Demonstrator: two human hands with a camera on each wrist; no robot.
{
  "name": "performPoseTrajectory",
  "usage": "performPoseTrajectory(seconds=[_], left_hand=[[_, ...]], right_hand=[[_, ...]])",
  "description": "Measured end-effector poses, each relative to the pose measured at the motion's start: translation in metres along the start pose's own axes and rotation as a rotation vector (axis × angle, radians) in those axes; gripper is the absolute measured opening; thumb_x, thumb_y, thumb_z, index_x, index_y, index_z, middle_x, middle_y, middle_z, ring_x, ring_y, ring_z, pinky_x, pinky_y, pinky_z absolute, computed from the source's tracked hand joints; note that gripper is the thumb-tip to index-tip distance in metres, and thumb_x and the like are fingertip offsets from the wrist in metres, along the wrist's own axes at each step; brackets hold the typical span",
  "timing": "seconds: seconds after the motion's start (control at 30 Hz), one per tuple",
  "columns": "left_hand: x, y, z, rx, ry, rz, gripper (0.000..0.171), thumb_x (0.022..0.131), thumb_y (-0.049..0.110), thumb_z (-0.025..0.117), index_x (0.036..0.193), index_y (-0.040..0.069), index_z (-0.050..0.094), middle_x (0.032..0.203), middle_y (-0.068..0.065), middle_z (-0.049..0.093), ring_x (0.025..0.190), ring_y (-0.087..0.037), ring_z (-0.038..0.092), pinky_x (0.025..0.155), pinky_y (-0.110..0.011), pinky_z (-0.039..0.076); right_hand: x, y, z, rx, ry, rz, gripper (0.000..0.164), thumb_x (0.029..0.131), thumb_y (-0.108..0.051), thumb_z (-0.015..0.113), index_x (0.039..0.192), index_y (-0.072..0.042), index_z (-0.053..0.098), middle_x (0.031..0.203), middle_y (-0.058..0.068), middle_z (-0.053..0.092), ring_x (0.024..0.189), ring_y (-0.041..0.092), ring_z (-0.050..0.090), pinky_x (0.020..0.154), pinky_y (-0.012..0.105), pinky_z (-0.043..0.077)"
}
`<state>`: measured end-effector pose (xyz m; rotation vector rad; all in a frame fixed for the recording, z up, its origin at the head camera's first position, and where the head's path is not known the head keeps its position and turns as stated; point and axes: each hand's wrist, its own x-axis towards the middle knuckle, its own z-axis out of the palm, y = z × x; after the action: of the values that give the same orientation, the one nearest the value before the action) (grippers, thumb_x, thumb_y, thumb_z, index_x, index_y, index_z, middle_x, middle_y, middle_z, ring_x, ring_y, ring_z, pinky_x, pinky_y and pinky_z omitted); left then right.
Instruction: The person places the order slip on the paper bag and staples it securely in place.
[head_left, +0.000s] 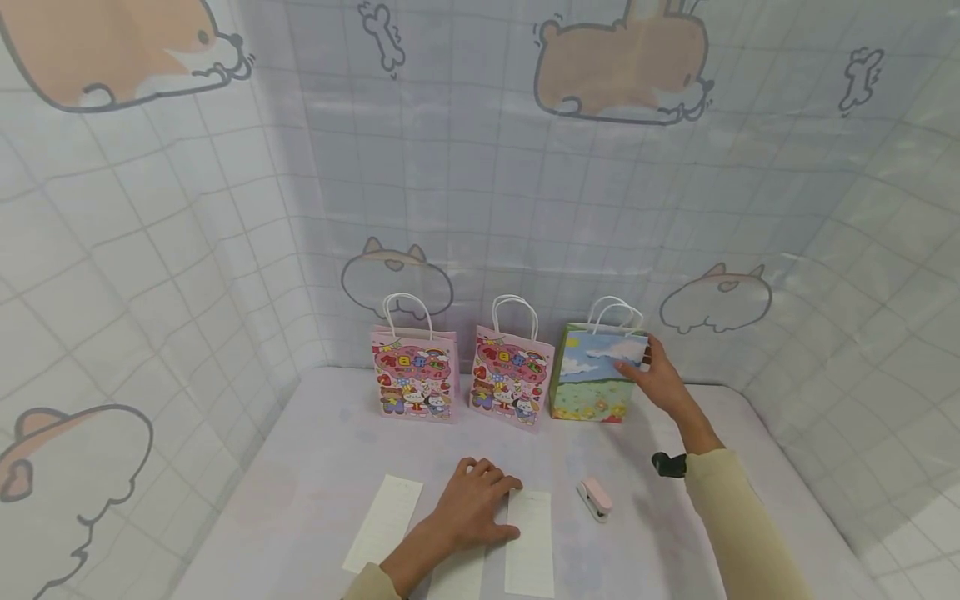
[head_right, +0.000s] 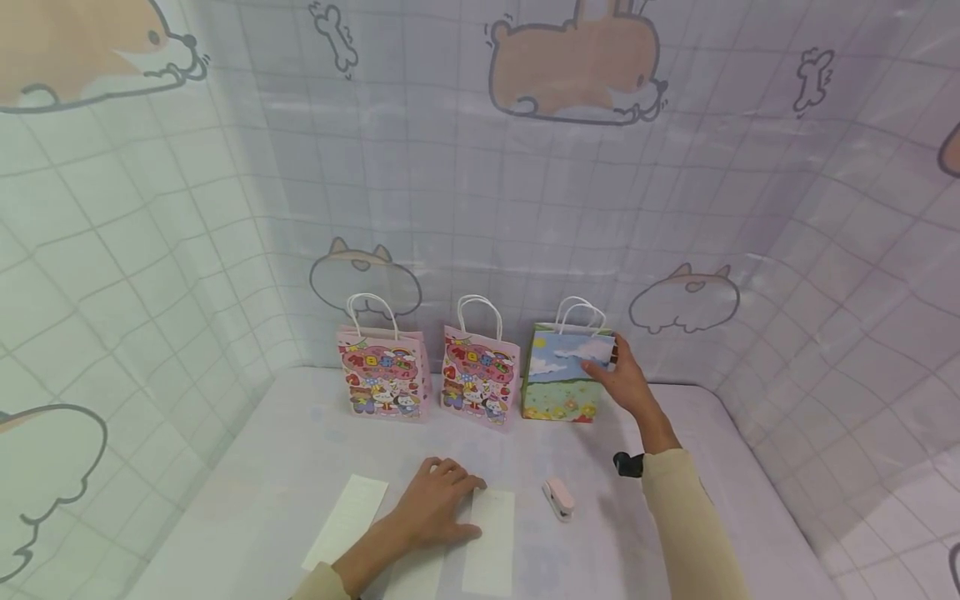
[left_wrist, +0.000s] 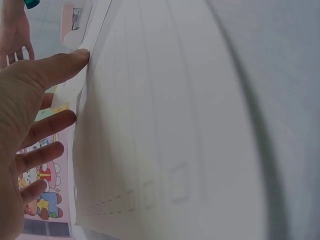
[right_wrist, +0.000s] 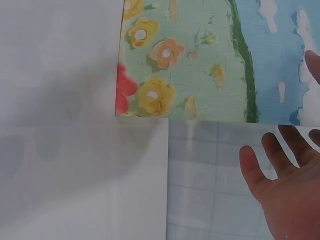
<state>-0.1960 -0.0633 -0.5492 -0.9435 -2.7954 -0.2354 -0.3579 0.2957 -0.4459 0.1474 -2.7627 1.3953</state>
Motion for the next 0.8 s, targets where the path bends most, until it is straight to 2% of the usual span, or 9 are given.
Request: performPoseTrajectory(seconds=[0.27, 0.47, 0.8], left_hand=[[0.001, 0.000, 0.001, -0.039, -0.017, -0.002, 0.060, 0.077, 0.067, 0.075, 0.126, 0.034, 0.065, 0.106, 0.012, 0.068, 0.106, -0.014, 0.055, 0.100, -0.048, 0.040], [0.001, 0.000, 0.001, -0.056, -0.010, 0.000, 0.061, 0.076, 0.066, 0.077, 0.126, 0.033, 0.064, 0.097, 0.015, 0.065, 0.103, -0.012, 0.055, 0.100, -0.047, 0.040], [0.002, 0.002, 0.000, -0.116, -0.028, 0.005, 0.059, 0.077, 0.059, 0.080, 0.127, 0.031, 0.063, 0.084, 0.021, 0.055, 0.098, -0.010, 0.054, 0.100, -0.049, 0.038]], right_hand=[[-0.005, 0.003, -0.003, -0.042, 0.010, -0.049, 0.088, 0.098, -0.040, 0.064, 0.158, -0.002, 0.013, 0.150, 0.029, 0.035, 0.137, 0.048, 0.035, 0.103, 0.062, 0.039], [-0.007, 0.005, -0.005, -0.038, 0.029, -0.030, 0.075, 0.101, -0.032, 0.061, 0.155, -0.001, 0.022, 0.148, 0.029, 0.038, 0.136, 0.048, 0.037, 0.104, 0.063, 0.038], [-0.014, 0.004, -0.008, -0.104, 0.048, -0.013, 0.060, 0.101, -0.040, 0.058, 0.142, 0.002, 0.043, 0.138, 0.026, 0.050, 0.130, 0.044, 0.046, 0.103, 0.061, 0.039]])
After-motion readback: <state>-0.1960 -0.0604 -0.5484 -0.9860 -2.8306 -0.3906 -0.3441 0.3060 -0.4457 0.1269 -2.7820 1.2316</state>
